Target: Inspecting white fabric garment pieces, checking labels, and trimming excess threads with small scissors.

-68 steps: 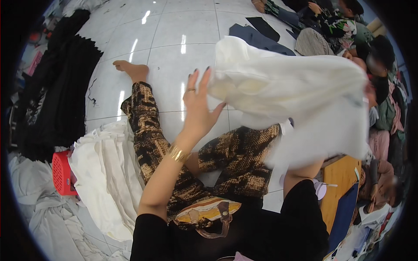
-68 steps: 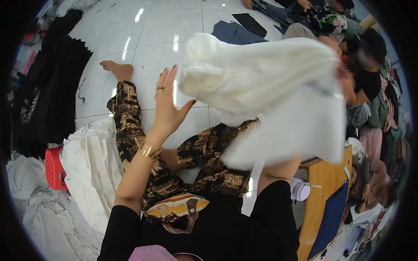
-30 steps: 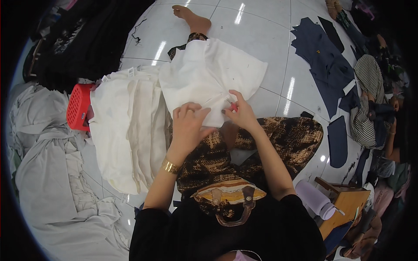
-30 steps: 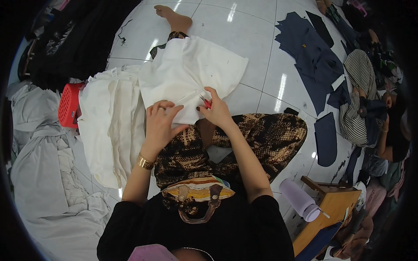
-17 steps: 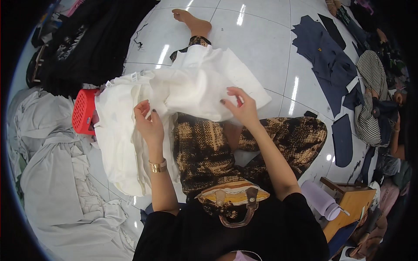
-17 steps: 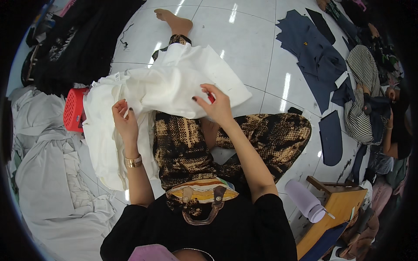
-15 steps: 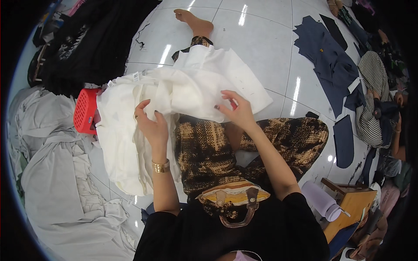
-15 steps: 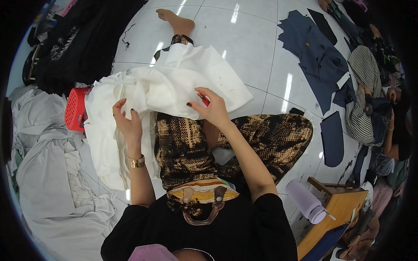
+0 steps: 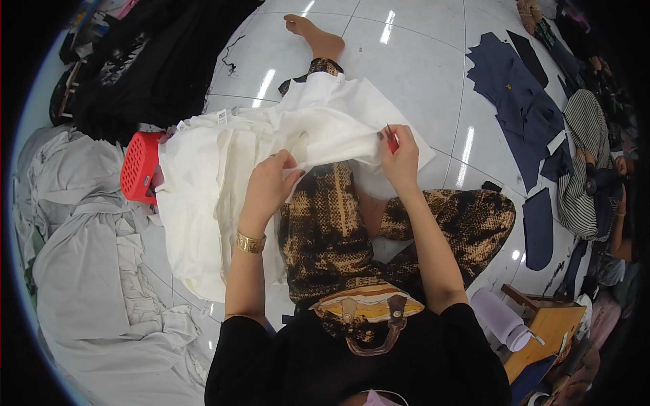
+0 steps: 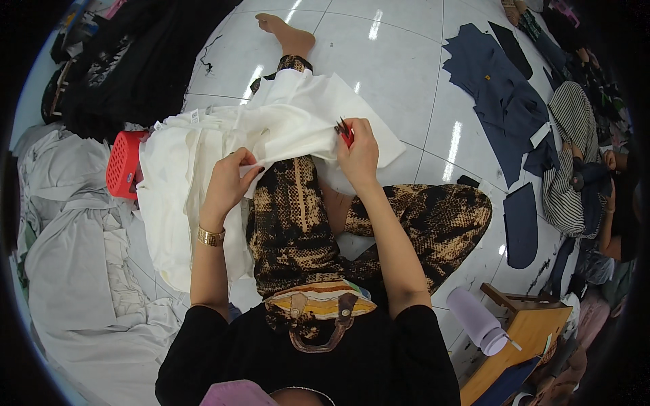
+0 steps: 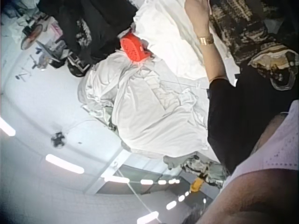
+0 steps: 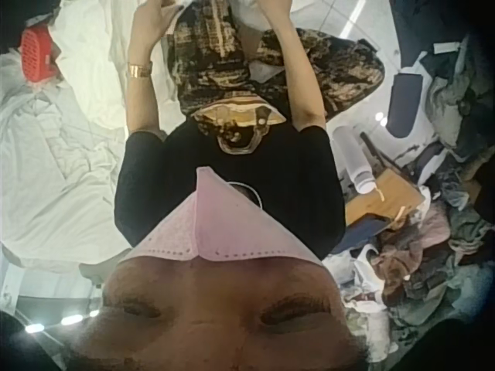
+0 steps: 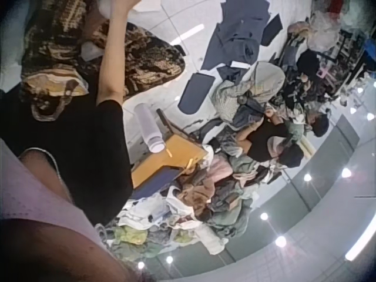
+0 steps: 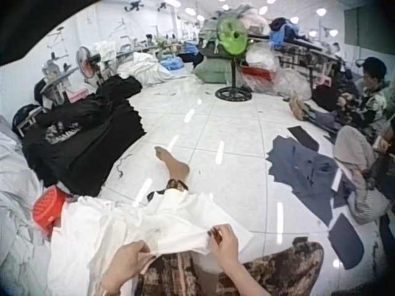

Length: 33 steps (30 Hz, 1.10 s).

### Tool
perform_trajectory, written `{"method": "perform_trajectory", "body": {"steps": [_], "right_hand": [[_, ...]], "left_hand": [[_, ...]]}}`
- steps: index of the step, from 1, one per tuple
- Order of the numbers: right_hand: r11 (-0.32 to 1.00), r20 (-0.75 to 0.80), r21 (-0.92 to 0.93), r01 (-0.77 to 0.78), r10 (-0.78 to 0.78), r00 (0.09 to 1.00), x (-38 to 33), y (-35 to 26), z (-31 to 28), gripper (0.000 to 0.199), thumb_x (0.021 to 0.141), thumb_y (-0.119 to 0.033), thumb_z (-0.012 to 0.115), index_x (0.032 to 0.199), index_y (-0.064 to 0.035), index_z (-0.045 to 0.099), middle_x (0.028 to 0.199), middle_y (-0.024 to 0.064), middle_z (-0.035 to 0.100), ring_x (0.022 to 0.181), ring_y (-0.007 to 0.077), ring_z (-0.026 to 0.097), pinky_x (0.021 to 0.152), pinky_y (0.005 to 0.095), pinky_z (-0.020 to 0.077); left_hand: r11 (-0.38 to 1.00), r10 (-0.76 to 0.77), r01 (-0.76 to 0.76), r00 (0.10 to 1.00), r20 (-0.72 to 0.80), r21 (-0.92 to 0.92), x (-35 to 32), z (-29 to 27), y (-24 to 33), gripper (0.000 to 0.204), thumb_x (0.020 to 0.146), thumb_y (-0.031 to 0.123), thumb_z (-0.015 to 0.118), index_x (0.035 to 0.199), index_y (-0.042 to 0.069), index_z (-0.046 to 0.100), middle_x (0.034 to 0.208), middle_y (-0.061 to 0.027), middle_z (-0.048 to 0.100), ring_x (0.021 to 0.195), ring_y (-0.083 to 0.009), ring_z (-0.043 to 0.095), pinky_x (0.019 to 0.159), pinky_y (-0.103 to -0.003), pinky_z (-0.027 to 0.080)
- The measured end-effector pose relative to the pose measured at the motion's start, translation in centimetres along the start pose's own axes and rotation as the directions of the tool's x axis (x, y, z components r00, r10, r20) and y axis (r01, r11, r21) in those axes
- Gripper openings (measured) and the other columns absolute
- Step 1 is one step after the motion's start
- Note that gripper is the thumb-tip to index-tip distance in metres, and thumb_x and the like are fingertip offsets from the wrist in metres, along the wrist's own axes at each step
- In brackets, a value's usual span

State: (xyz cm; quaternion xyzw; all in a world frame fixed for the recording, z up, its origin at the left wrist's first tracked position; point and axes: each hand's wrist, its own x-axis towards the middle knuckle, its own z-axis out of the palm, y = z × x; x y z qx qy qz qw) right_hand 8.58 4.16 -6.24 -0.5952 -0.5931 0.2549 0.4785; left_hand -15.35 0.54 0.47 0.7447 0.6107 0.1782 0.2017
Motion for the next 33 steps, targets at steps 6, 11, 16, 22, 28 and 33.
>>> {"method": "perform_trajectory", "body": {"steps": [6,11,16,22,28,33], "right_hand": [[0.998,-0.075,0.039,-0.042,0.045,0.996,1.0,0.1,-0.1,0.013,0.075,-0.005,0.057,0.087,0.0007,0.052,0.082,0.0140,0.051,0.072,0.0295,0.053,0.065,0.0348,0.0424],[0.997,-0.191,0.035,0.063,-0.056,0.980,-0.1,-1.5,-0.8,0.013,0.078,-0.006,0.057,0.088,0.0013,0.052,0.075,0.0102,0.051,0.065,0.0216,0.053,0.060,0.0315,0.0421],[0.636,0.486,0.591,-0.495,0.209,0.849,-3.4,-4.7,-5.0,0.028,0.090,-0.026,0.043,0.090,-0.0005,0.053,0.059,-0.0027,0.041,0.052,0.0041,0.038,0.047,0.0188,0.0317],[0.708,0.743,0.363,-0.606,0.172,0.647,-4.5,-5.1,-4.8,0.036,0.092,-0.029,0.034,0.088,-0.0007,0.057,0.054,-0.0053,0.038,0.046,0.0029,0.032,0.041,0.0173,0.0238],[0.703,0.789,0.305,-0.643,0.192,0.584,-3.9,-5.3,-4.3,0.035,0.091,-0.027,0.039,0.083,0.0005,0.059,0.053,-0.0040,0.039,0.046,0.0039,0.035,0.042,0.0194,0.0283],[0.684,0.819,0.324,-0.654,0.142,0.555,-3.6,-5.3,-4.3,0.035,0.091,-0.027,0.039,0.081,-0.0002,0.059,0.051,-0.0045,0.038,0.045,0.0037,0.033,0.042,0.0193,0.0274]], "left_hand": [[0.944,-0.053,0.155,0.943,0.328,-0.293,1.1,-1.1,5.2,0.016,0.076,-0.001,0.058,0.090,0.000,0.051,0.077,-0.0043,0.059,0.064,-0.0065,0.051,0.059,-0.019,0.042],[0.641,0.177,0.252,0.870,0.460,-0.725,1.8,-0.6,5.0,0.029,0.076,-0.009,0.051,0.103,0.001,0.053,0.087,0.0029,0.057,0.065,0.0009,0.043,0.058,-0.012,0.036],[0.529,0.155,0.257,0.907,0.390,-0.809,1.8,0.3,5.0,0.040,0.076,-0.008,0.052,0.115,0.001,0.051,0.097,0.0008,0.051,0.064,0.0015,0.041,0.059,-0.012,0.036],[0.550,0.210,0.223,0.896,0.392,-0.805,2.0,0.3,5.6,0.045,0.073,-0.009,0.051,0.116,0.004,0.051,0.094,0.0008,0.046,0.061,0.0014,0.044,0.052,-0.012,0.035],[0.588,0.224,0.230,0.875,0.430,-0.776,1.8,0.0,6.2,0.045,0.073,-0.008,0.054,0.116,0.001,0.050,0.096,0.0014,0.045,0.058,0.0020,0.039,0.054,-0.011,0.035],[0.637,0.242,0.222,0.852,0.465,-0.738,1.6,0.0,6.0,0.046,0.072,-0.006,0.056,0.117,0.002,0.051,0.098,0.0016,0.051,0.055,0.0021,0.036,0.052,-0.012,0.035]]}}
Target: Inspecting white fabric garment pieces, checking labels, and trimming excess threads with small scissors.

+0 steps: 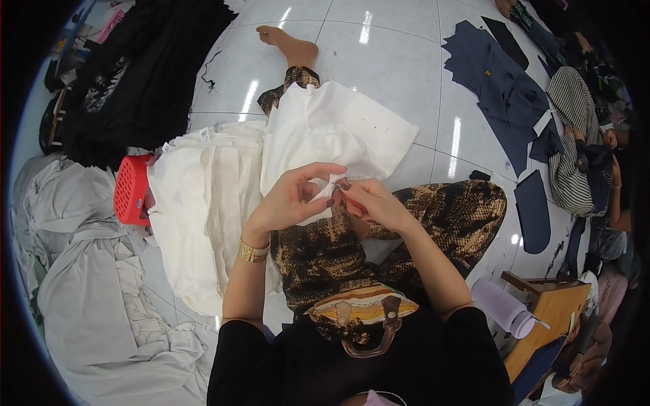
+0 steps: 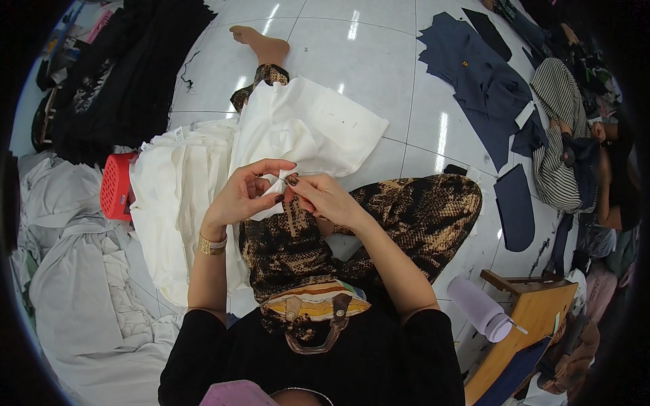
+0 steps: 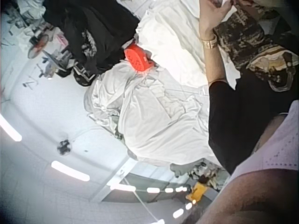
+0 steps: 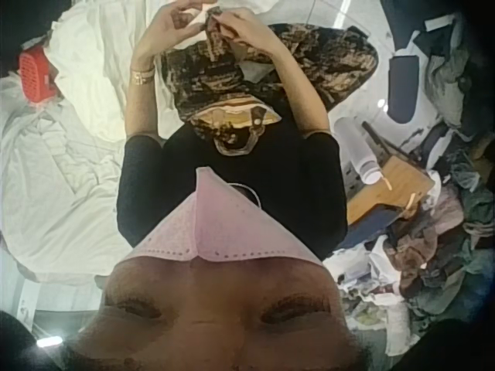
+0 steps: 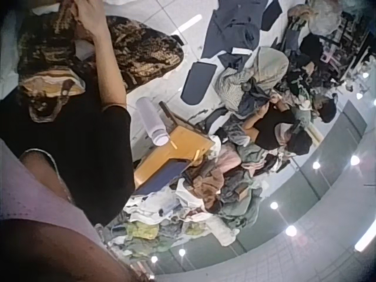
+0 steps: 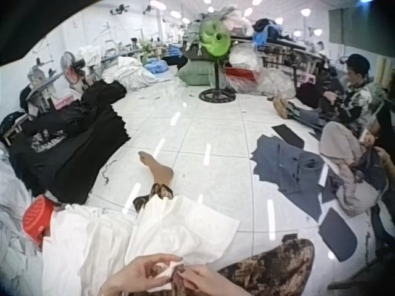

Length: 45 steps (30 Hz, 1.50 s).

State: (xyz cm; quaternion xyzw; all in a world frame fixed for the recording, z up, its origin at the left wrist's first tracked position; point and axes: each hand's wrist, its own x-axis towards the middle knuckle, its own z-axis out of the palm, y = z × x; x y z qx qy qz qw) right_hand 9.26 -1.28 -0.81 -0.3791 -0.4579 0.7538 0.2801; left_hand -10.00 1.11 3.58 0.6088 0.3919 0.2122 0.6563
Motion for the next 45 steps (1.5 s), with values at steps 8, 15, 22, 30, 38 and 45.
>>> {"method": "perform_trajectory", "body": {"steps": [8,15,22,30,38,45], "right_hand": [[0.998,0.102,0.060,-0.032,0.026,0.994,0.3,0.0,-0.7,0.036,0.091,-0.028,0.040,0.078,-0.0016,0.060,0.049,-0.0052,0.037,0.043,0.0027,0.032,0.039,0.0186,0.0254],[1.000,0.056,0.017,0.002,-0.003,0.998,0.3,0.0,-0.9,0.031,0.089,-0.025,0.047,0.075,-0.0016,0.062,0.050,-0.0048,0.042,0.042,0.0014,0.033,0.038,0.0173,0.0235],[0.996,0.037,0.027,-0.082,0.081,0.996,0.1,-0.6,-0.9,0.031,0.087,-0.023,0.049,0.069,-0.0010,0.060,0.050,-0.0049,0.043,0.042,0.0011,0.033,0.037,0.0175,0.0221],[0.941,-0.023,0.334,0.055,-0.050,0.998,-0.3,-0.5,-1.5,0.021,0.085,-0.019,0.052,0.076,-0.0014,0.057,0.051,-0.0063,0.039,0.041,0.0009,0.031,0.037,0.0170,0.0204],[0.784,-0.463,-0.564,0.259,-0.560,0.687,5.3,0.1,-0.9,0.018,0.074,-0.013,0.063,0.086,-0.0049,0.052,0.058,0.0072,0.050,0.049,0.0121,0.044,0.046,0.0275,0.0372],[0.401,-0.408,-0.901,0.167,-0.913,-0.007,5.8,-13.7,-12.2,0.011,0.079,-0.015,0.057,0.084,-0.0041,0.056,0.058,0.0048,0.050,0.051,0.0099,0.048,0.049,0.0271,0.0379]], "left_hand": [[0.999,-0.033,0.031,0.999,0.043,0.029,0.1,-0.2,0.1,0.046,0.071,-0.005,0.058,0.116,0.002,0.051,0.085,0.0042,0.054,0.053,0.0018,0.034,0.050,-0.012,0.032],[0.999,-0.037,0.036,0.997,0.066,0.014,0.2,0.0,0.2,0.047,0.071,-0.004,0.059,0.117,0.002,0.051,0.066,0.0085,0.050,0.052,0.0021,0.034,0.048,-0.012,0.029],[0.999,-0.047,0.046,0.996,0.078,0.008,0.3,-0.2,-0.1,0.048,0.070,-0.005,0.059,0.117,0.002,0.051,0.063,0.0092,0.048,0.052,0.0023,0.034,0.048,-0.012,0.029],[0.998,-0.067,0.066,0.994,0.082,0.004,0.1,-0.5,0.0,0.056,0.067,-0.008,0.055,0.122,0.002,0.046,0.106,-0.0001,0.053,0.059,0.0026,0.041,0.051,-0.012,0.035],[0.996,0.082,-0.077,0.992,-0.095,0.048,0.3,-1.5,2.5,0.056,0.071,-0.012,0.050,0.124,0.003,0.042,0.112,-0.0031,0.048,0.075,-0.0003,0.046,0.064,-0.015,0.041],[0.543,0.670,-0.038,0.621,-0.405,0.839,-1.1,-12.9,7.8,0.021,0.082,-0.007,0.047,0.098,0.002,0.058,0.083,-0.0044,0.059,0.079,-0.0124,0.057,0.073,-0.021,0.043]]}}
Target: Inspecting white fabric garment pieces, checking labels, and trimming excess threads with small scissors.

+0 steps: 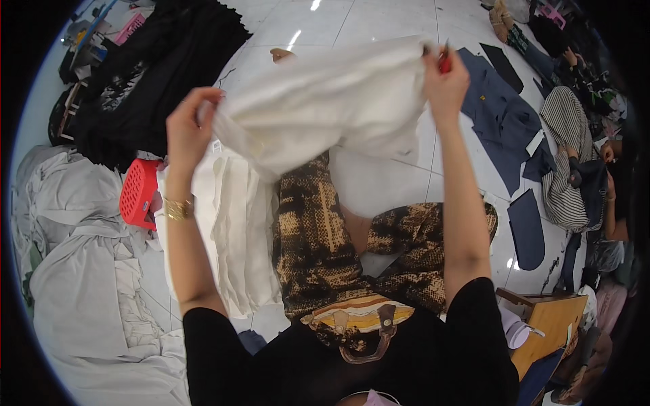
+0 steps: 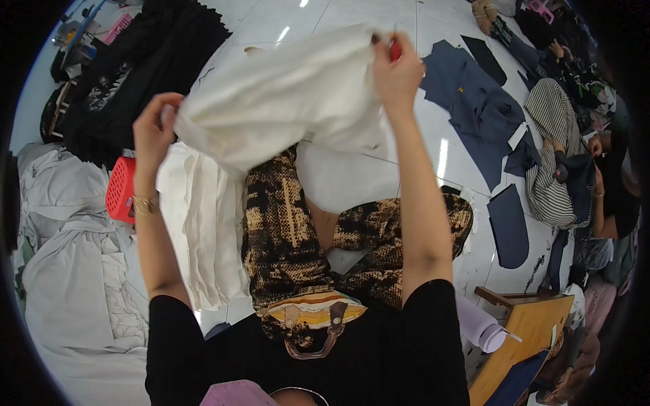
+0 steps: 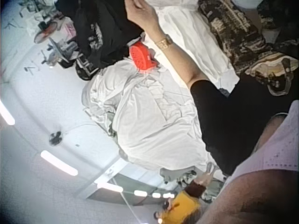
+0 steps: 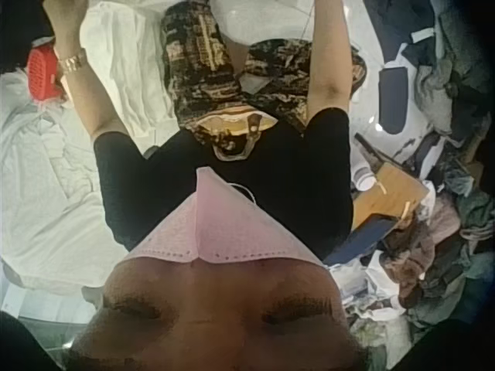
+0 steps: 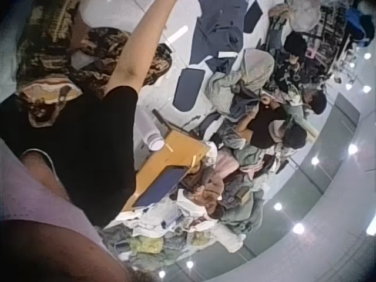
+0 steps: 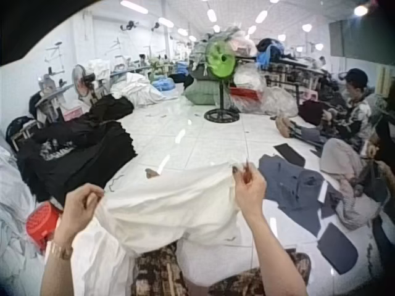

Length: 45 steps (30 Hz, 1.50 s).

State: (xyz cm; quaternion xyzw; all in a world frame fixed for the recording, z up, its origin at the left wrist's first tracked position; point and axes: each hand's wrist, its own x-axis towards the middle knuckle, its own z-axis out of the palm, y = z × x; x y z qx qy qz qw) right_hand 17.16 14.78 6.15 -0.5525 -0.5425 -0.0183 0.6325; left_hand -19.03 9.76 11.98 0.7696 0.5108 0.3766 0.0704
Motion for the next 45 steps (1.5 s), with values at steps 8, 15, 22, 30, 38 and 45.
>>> {"method": "perform_trajectory", "body": {"steps": [8,15,22,30,38,45], "right_hand": [[0.932,0.132,0.356,0.064,-0.118,0.984,7.1,-6.6,-3.7,0.018,0.087,-0.011,0.050,0.100,-0.0053,0.061,0.066,0.0003,0.057,0.040,0.0048,0.043,0.037,0.0194,0.0339],[0.767,0.500,0.526,-0.367,0.070,0.863,-0.9,-4.1,-9.4,0.020,0.091,-0.012,0.041,0.104,0.0025,0.049,0.083,0.0111,0.059,0.052,0.0143,0.059,0.034,0.0168,0.0376],[0.623,0.463,0.721,-0.304,-0.107,0.880,2.0,-10.0,-6.3,0.020,0.081,-0.004,0.048,0.101,-0.0004,0.050,0.092,0.0042,0.052,0.079,0.0099,0.053,0.071,0.0216,0.0434],[0.691,0.356,0.722,-0.049,-0.310,0.881,2.2,-23.5,0.5,0.023,0.081,-0.009,0.052,0.102,0.0016,0.055,0.101,0.0069,0.058,0.087,0.0119,0.057,0.075,0.0244,0.0453],[0.647,0.313,0.762,-0.033,-0.323,0.893,2.7,-18.6,-6.7,0.034,0.084,-0.018,0.047,0.112,0.0014,0.050,0.114,0.0115,0.053,0.100,0.0203,0.055,0.083,0.0304,0.0455],[0.353,0.172,0.933,-0.075,-0.250,0.953,-1.1,-17.3,-11.2,0.044,0.088,-0.029,0.039,0.121,0.0012,0.043,0.124,0.0142,0.046,0.105,0.0242,0.052,0.084,0.0332,0.0458]], "left_hand": [[0.898,0.362,-0.237,0.876,-0.317,0.371,3.2,-7.2,4.1,0.020,0.085,-0.004,0.048,0.101,0.001,0.059,0.096,-0.0085,0.061,0.085,-0.0139,0.058,0.071,-0.022,0.045],[0.976,-0.018,0.017,1.000,0.001,0.219,-9.7,-5.2,6.6,0.050,0.068,-0.020,0.041,0.109,0.004,0.057,0.096,-0.0118,0.053,0.091,-0.0242,0.052,0.075,-0.028,0.044],[0.936,-0.337,0.345,0.936,-0.106,0.072,-20.0,-3.4,2.1,0.048,0.064,-0.019,0.039,0.097,0.008,0.062,0.090,-0.0086,0.048,0.078,-0.0186,0.050,0.066,-0.024,0.042],[0.554,-0.169,0.261,0.965,0.201,-0.790,-18.2,5.4,8.8,0.083,0.060,0.026,0.079,0.129,0.010,0.035,0.134,-0.0133,0.031,0.123,-0.0259,0.032,0.098,-0.041,0.032],[0.848,-0.285,0.102,0.915,-0.285,-0.521,-11.5,10.8,12.7,0.106,0.061,0.046,0.073,0.137,0.008,0.011,0.139,-0.0223,0.006,0.130,-0.0387,0.003,0.103,-0.051,0.012],[0.960,-0.258,0.194,0.889,-0.378,-0.200,-12.4,12.3,12.7,0.075,0.070,0.040,0.068,0.129,0.011,0.031,0.124,-0.0216,0.032,0.117,-0.0392,0.026,0.091,-0.055,0.025]]}}
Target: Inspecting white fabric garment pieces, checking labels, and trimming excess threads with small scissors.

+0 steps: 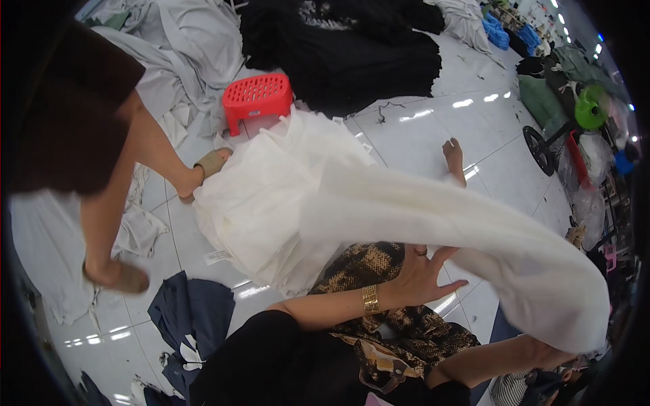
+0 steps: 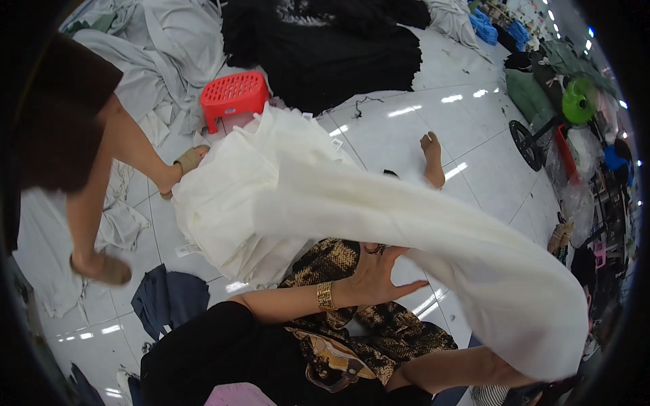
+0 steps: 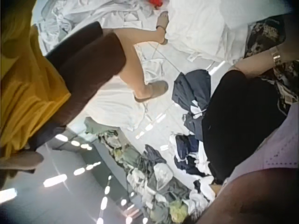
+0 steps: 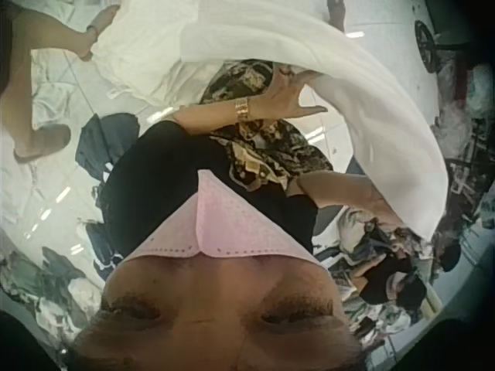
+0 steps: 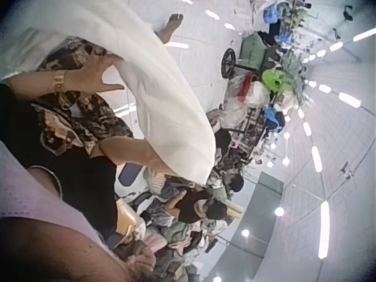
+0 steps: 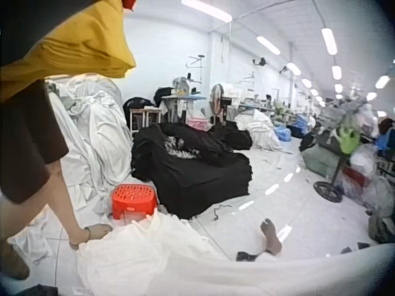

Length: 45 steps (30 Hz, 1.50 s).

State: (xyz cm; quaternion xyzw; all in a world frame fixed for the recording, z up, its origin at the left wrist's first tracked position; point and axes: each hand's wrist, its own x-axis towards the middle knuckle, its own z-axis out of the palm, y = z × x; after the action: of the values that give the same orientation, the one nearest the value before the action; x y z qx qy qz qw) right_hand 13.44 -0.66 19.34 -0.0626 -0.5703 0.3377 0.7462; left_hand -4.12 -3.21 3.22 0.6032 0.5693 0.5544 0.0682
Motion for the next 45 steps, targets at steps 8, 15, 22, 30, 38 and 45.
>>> {"method": "perform_trajectory", "body": {"steps": [8,15,22,30,38,45], "right_hand": [[0.108,-0.382,-0.806,-0.582,0.656,0.651,-6.1,10.4,-22.0,0.014,0.088,-0.015,0.045,0.095,-0.0044,0.050,0.064,0.0103,0.054,0.043,0.0163,0.051,0.035,0.0284,0.0389],[-0.578,-0.632,-0.762,-0.291,0.569,0.525,-23.7,13.9,-28.0,0.064,0.072,-0.033,0.066,0.124,-0.0065,0.040,0.113,0.0235,0.050,0.112,0.0388,0.042,0.091,0.0486,0.0346],[0.124,-0.291,-0.734,-0.667,0.831,0.474,-20.0,19.3,-19.5,0.065,0.081,-0.046,0.053,0.126,-0.0017,0.039,0.121,0.0227,0.046,0.110,0.0316,0.047,0.092,0.0372,0.0372],[0.093,-0.230,-0.646,-0.758,0.923,0.309,-20.6,19.6,-15.1,0.084,0.072,-0.043,0.066,0.135,-0.0079,0.023,0.103,0.0133,0.052,0.090,0.0223,0.054,0.069,0.0320,0.0475],[0.185,-0.238,-0.248,-0.951,0.940,0.245,-14.8,18.7,-10.7,0.040,0.075,-0.004,0.063,0.111,-0.0100,0.049,0.099,0.0082,0.054,0.084,0.0172,0.057,0.066,0.0307,0.0504],[0.697,0.354,-0.561,-0.446,0.690,0.632,7.9,16.1,6.8,0.046,0.074,0.001,0.057,0.118,-0.0081,0.044,0.091,0.0047,0.057,0.082,0.0101,0.054,0.071,0.0230,0.0455]], "left_hand": [[0.995,-0.096,0.081,0.899,0.428,0.053,-4.8,2.3,-7.2,0.029,0.078,0.011,0.054,0.107,0.008,0.048,0.098,-0.0148,0.054,0.087,-0.0300,0.054,0.076,-0.037,0.044],[0.988,-0.008,-0.062,0.889,0.458,0.139,-5.4,0.3,-5.7,0.039,0.074,0.018,0.062,0.109,0.006,0.048,0.107,-0.0167,0.050,0.099,-0.0326,0.048,0.085,-0.038,0.041],[0.961,-0.120,-0.015,0.880,0.460,0.278,-4.6,-1.4,-7.6,0.030,0.076,0.008,0.057,0.106,0.007,0.053,0.113,-0.0155,0.052,0.110,-0.0312,0.045,0.093,-0.039,0.037],[0.977,-0.198,0.182,0.967,0.163,0.107,0.9,-5.7,-5.5,0.024,0.078,0.003,0.054,0.100,0.006,0.062,0.083,-0.0120,0.062,0.069,-0.0192,0.057,0.063,-0.027,0.043],[0.949,-0.127,0.128,0.992,-0.023,0.288,2.0,-10.9,-7.8,0.017,0.077,0.003,0.056,0.093,0.005,0.062,0.081,-0.0132,0.061,0.068,-0.0253,0.057,0.062,-0.031,0.045],[0.751,0.232,0.017,0.929,-0.288,0.660,9.8,-27.2,-9.4,0.023,0.080,0.007,0.054,0.100,0.012,0.063,0.085,-0.0127,0.063,0.071,-0.0274,0.061,0.065,-0.033,0.047]]}}
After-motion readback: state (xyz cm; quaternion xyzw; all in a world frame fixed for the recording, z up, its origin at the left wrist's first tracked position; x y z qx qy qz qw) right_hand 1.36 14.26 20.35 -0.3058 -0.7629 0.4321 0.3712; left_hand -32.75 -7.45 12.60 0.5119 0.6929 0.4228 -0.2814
